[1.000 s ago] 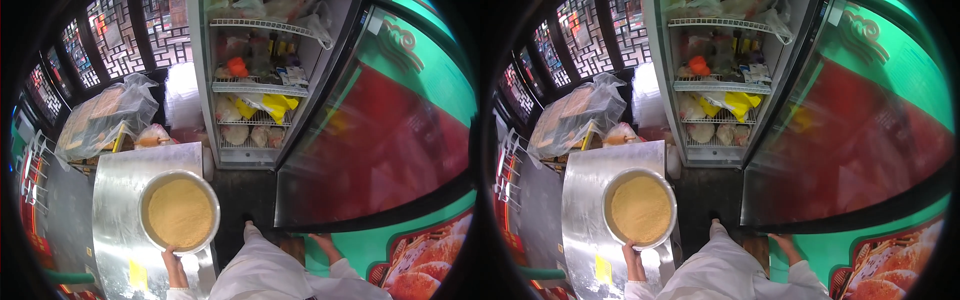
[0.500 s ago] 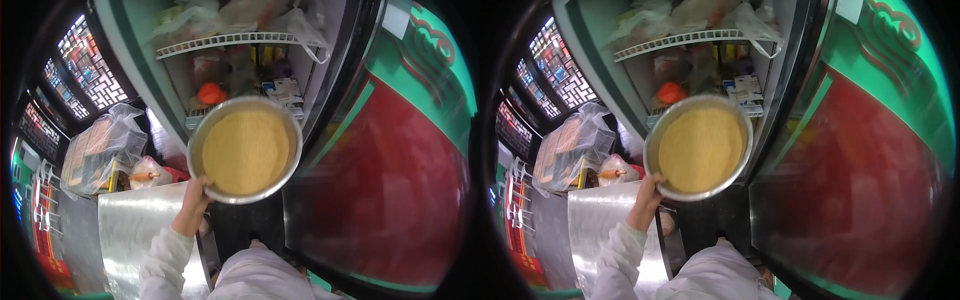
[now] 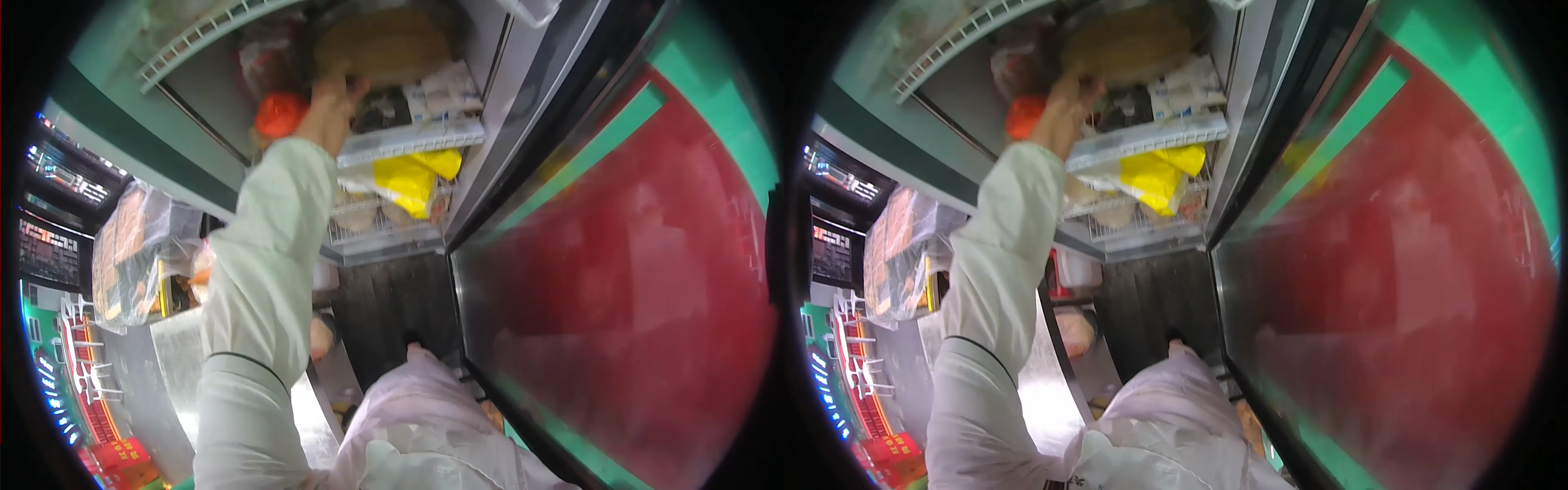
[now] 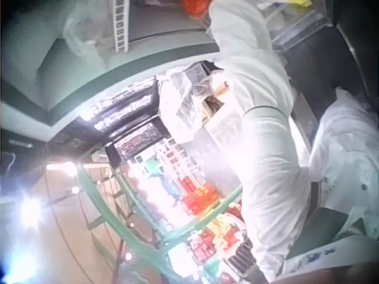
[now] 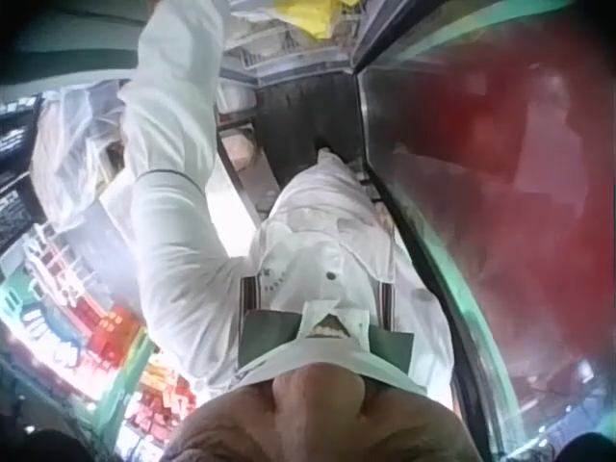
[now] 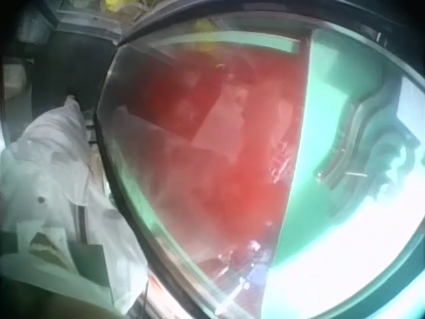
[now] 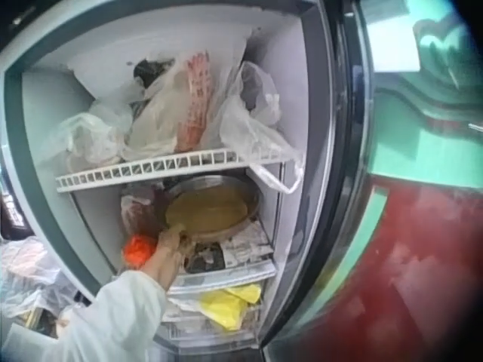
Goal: The recorder prepares rectangular pieces of dough, coatings them with sesame seeds, and then cleans the work surface.
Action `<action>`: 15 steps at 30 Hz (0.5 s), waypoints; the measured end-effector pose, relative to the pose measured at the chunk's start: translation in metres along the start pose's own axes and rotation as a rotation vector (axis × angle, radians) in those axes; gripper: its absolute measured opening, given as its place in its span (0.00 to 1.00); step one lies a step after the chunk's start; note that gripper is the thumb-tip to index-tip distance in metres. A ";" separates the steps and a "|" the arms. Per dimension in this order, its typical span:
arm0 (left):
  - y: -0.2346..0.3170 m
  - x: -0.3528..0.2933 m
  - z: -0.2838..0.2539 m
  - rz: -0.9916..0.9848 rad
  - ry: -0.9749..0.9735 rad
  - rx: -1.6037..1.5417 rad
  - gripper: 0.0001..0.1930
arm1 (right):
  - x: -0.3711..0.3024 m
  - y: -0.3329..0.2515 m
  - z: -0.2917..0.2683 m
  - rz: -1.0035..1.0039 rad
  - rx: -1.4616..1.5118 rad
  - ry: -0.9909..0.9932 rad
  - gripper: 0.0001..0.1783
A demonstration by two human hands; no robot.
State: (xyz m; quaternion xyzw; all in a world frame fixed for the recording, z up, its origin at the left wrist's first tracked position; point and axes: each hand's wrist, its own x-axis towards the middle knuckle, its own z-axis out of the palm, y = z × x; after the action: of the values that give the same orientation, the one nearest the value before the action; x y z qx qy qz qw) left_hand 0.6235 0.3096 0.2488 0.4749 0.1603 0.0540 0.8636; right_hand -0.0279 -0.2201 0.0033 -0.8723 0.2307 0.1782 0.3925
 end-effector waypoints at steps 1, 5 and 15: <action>0.004 -0.008 0.009 0.027 -0.037 -0.036 0.18 | -0.022 0.013 -0.006 0.053 -0.006 -0.005 0.22; 0.030 -0.058 -0.003 -0.262 -0.212 0.056 0.34 | -0.085 0.044 -0.037 0.196 -0.051 -0.043 0.22; -0.079 -0.297 -0.307 0.121 -0.236 0.321 0.13 | -0.001 0.011 -0.030 0.097 -0.231 -0.309 0.20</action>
State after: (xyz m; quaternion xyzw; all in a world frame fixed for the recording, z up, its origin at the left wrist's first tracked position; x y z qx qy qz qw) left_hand 0.2381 0.4400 0.0968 0.6184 0.0357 0.0233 0.7847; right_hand -0.0310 -0.2491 0.0161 -0.8616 0.1873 0.3540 0.3117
